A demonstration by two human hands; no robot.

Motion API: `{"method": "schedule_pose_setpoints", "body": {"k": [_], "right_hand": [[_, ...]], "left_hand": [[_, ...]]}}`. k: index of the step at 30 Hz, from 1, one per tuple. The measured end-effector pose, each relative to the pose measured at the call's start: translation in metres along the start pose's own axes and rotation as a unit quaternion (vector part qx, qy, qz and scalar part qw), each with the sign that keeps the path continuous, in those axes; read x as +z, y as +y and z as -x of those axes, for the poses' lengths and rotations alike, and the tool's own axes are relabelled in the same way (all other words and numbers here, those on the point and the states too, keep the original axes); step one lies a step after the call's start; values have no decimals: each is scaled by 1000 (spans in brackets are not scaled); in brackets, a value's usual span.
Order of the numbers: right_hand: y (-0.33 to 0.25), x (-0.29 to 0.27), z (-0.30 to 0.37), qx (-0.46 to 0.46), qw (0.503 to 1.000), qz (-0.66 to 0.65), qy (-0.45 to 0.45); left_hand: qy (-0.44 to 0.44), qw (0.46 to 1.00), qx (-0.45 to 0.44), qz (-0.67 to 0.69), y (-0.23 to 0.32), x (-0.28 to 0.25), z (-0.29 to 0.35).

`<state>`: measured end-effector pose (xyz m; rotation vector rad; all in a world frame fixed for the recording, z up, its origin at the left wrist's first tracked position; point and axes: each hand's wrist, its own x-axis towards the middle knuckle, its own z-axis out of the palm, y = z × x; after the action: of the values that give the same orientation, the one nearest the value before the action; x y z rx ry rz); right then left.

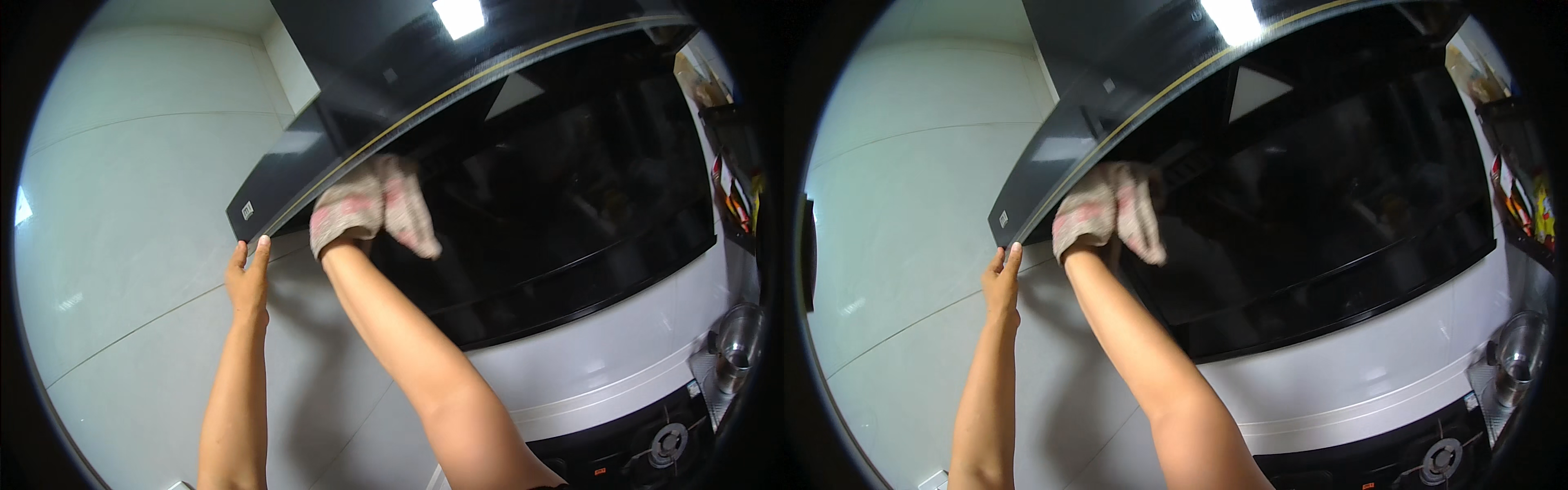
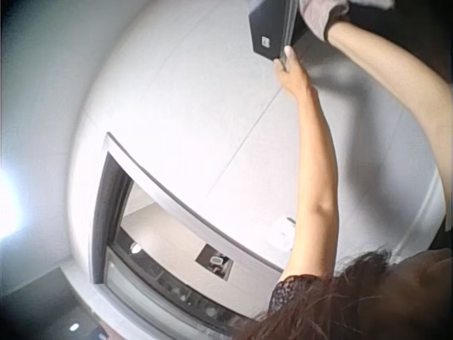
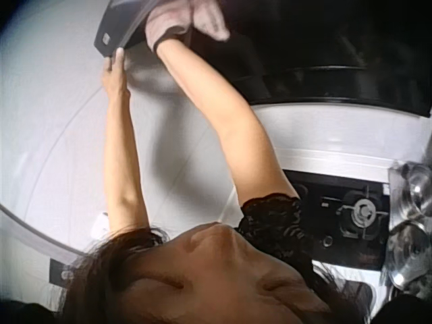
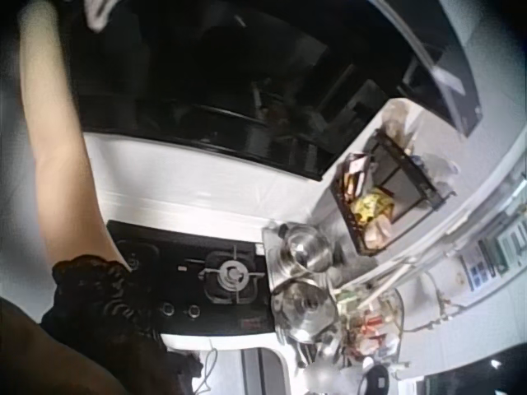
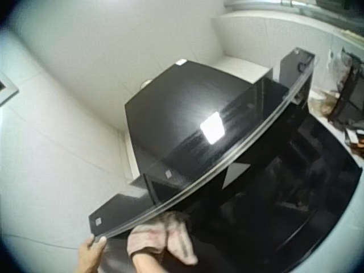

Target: The person cleans a metal stove grate with a cloth, then wipes the gas stovetop surface. They rinse the cloth at the sink and proceed to wipe the range hood and the wall area above the stove.

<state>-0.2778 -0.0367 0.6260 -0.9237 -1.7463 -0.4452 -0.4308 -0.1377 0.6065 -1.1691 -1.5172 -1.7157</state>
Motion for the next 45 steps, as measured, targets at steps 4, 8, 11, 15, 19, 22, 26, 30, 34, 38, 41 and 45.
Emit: {"method": "schedule_pose_setpoints", "body": {"k": [4,8,11,15,19,22,26,30,34,38,41,45], "right_hand": [[0,26,2,107,980,-43,165],[8,49,-35,113,993,-11,20],[13,114,-82,147,976,132,92],[14,57,-36,20,993,-34,113],[-4,38,17,-96,983,-129,84],[-19,52,10,-25,969,-229,89],[-9,63,-25,83,975,3,208],[68,44,-42,154,970,67,175],[28,70,-54,148,957,11,251],[21,17,14,-56,996,-71,17],[-2,36,-6,-47,986,-132,-86],[38,86,-72,115,988,-81,71]], "left_hand": [[-15,998,-5,-61,14,-4,3],[-61,989,-39,-131,40,-14,5],[-97,978,-90,-159,62,0,6],[-96,976,-75,-180,58,-9,3],[-109,970,-87,-201,60,-14,1],[-129,969,-96,-189,57,-15,-7],[-125,964,-94,-215,63,-12,4],[-133,964,-87,-215,72,-6,7],[-113,962,-102,-228,66,-18,10],[-124,965,-102,-207,67,-17,12],[-126,963,-118,-207,70,-21,14],[-132,963,-125,-201,67,-24,1]]}}
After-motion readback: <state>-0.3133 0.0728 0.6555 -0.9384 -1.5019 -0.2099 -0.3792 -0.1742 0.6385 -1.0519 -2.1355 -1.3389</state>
